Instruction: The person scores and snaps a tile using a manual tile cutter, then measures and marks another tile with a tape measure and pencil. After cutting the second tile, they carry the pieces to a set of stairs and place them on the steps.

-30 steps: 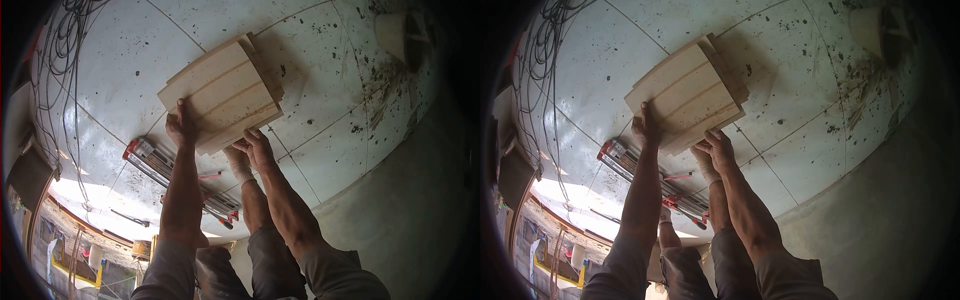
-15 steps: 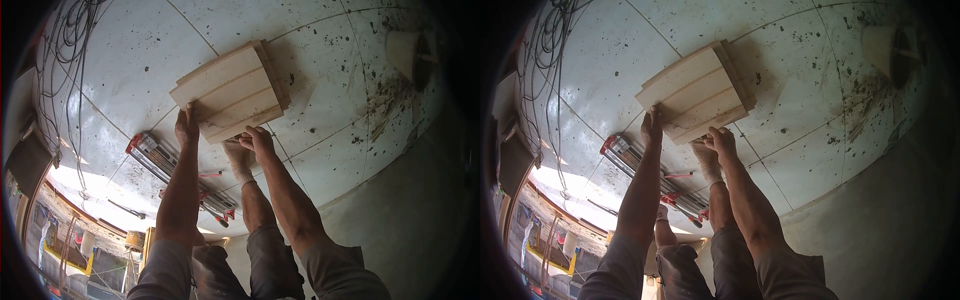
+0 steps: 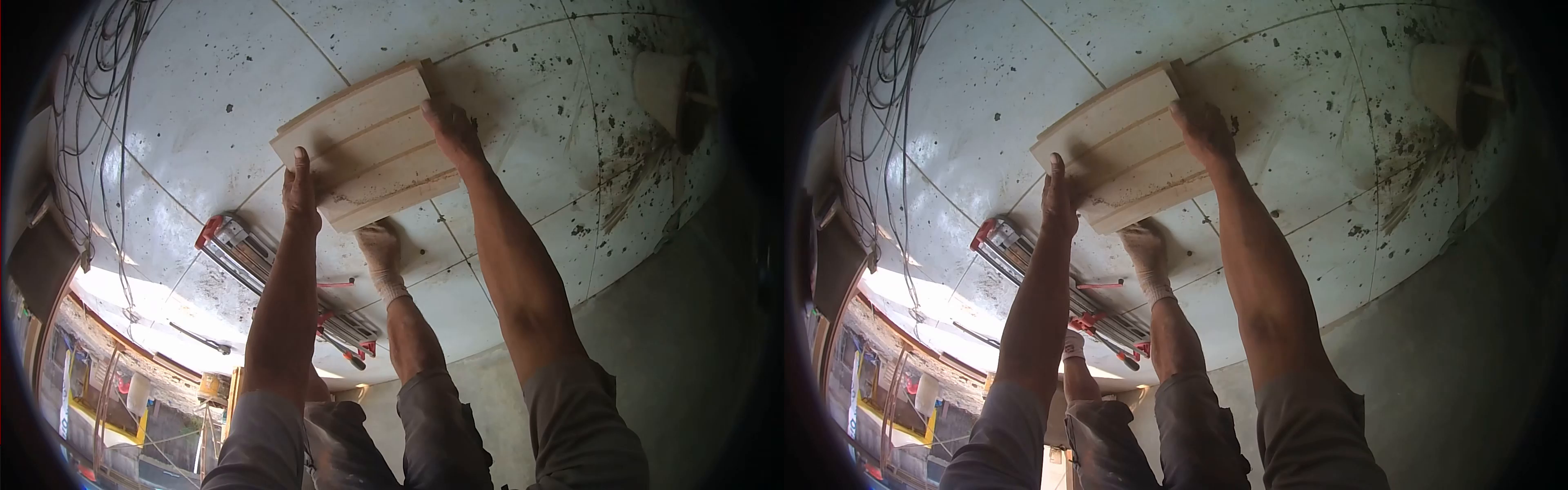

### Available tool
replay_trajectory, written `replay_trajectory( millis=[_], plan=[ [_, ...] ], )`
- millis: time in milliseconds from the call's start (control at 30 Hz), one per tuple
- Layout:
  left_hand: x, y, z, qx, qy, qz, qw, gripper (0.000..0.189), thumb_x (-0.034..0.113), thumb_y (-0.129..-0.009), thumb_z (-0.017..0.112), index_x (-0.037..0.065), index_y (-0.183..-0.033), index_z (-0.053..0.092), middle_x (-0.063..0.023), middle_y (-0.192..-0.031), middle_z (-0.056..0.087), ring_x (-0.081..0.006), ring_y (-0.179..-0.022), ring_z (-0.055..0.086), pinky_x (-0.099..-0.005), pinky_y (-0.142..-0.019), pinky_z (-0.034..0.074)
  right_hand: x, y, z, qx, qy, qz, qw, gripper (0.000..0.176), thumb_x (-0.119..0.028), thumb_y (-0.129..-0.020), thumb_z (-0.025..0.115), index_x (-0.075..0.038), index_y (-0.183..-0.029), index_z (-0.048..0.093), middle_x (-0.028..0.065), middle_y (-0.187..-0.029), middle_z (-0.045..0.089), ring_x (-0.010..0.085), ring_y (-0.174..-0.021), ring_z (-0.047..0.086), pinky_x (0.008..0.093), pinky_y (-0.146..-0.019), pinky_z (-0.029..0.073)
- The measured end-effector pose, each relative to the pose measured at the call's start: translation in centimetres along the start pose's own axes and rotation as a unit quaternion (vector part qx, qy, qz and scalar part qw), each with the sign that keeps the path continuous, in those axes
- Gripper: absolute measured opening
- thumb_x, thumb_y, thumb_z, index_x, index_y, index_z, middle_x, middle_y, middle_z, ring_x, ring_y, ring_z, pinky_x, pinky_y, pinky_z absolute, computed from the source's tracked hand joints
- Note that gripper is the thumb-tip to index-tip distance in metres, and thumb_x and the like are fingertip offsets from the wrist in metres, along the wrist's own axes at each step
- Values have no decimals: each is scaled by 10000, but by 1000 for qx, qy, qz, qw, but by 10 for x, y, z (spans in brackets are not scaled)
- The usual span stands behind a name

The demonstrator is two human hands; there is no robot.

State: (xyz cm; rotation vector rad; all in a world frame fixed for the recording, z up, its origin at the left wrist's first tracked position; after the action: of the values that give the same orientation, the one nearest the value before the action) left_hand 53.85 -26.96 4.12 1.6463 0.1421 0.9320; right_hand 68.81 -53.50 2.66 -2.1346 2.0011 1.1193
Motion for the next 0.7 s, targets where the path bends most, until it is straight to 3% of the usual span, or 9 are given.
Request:
replay_trajectory(
  millis=[33,67,133,200,367,533,633,700],
  plan=[
    [5,5,13,-37,-8,13,999,815,609,-802,605,24,-1324,383,-154,-1270,460,-253,-1161,468,-402,-991,380,-9,2,9,-35,58,-45,997,706,-564,-829,545,47,-1181,503,266,-1105,550,379,-1077,542,434,-911,437],
    [5,9,14,37,-51,-12,998,838,575,-767,670,28,-1318,354,-172,-1284,435,-265,-1201,430,-414,-1008,361,-9,6,7,-38,57,-43,997,706,-564,-829,545,47,-1181,503,266,-1105,550,379,-1077,542,434,-911,437],
    [4,4,24,36,-44,21,998,896,572,-745,691,24,-1343,309,-179,-1301,410,-274,-1224,402,-426,-1013,352,-7,10,-15,-72,-138,165,974,801,-657,-785,535,36,-1185,506,256,-1134,551,372,-1094,540,421,-921,431],
    [4,7,30,35,-40,49,997,958,570,-724,712,19,-1368,265,-187,-1319,385,-284,-1248,374,-437,-1018,343,-3,9,-13,-76,-139,170,973,823,-682,-772,526,31,-1182,511,248,-1146,552,365,-1094,543,411,-919,433],
    [-8,8,28,75,-11,6,997,1082,515,-679,766,11,-1410,148,-198,-1359,327,-311,-1298,305,-456,-1066,254,-6,15,-11,-38,-142,188,971,829,-692,-761,531,26,-1174,520,227,-1147,565,352,-1081,553,396,-912,436],
    [-11,16,32,51,10,24,998,1002,465,-716,755,53,-1415,167,-187,-1370,326,-299,-1298,307,-456,-1069,238,-11,16,-20,-45,-182,179,966,832,-690,-754,548,36,-1160,524,224,-1122,574,335,-1065,564,396,-908,436],
    [1,9,25,3,3,25,1000,918,514,-768,684,60,-1411,211,-170,-1380,343,-277,-1295,320,-454,-1065,245,-7,11,-15,-55,-191,157,968,807,-648,-761,574,42,-1174,505,234,-1134,562,352,-1064,558,396,-912,435],
    [-4,8,19,-63,28,-66,995,938,648,-779,579,72,-1431,230,-147,-1385,360,-277,-1288,325,-468,-1036,278,-4,3,-14,-23,-165,124,978,789,-614,-769,587,43,-1195,487,238,-1149,554,359,-1085,542,410,-920,429]
  ],
)
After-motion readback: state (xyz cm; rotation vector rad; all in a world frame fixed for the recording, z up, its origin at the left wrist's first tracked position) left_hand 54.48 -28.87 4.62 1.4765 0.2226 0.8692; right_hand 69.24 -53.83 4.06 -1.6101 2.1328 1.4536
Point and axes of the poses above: each hand's wrist, its own y-axis away from the middle knuckle, its own z-axis out of the palm, x = y × z, the point moved 7 cm from there along -y, towards the middle knuckle
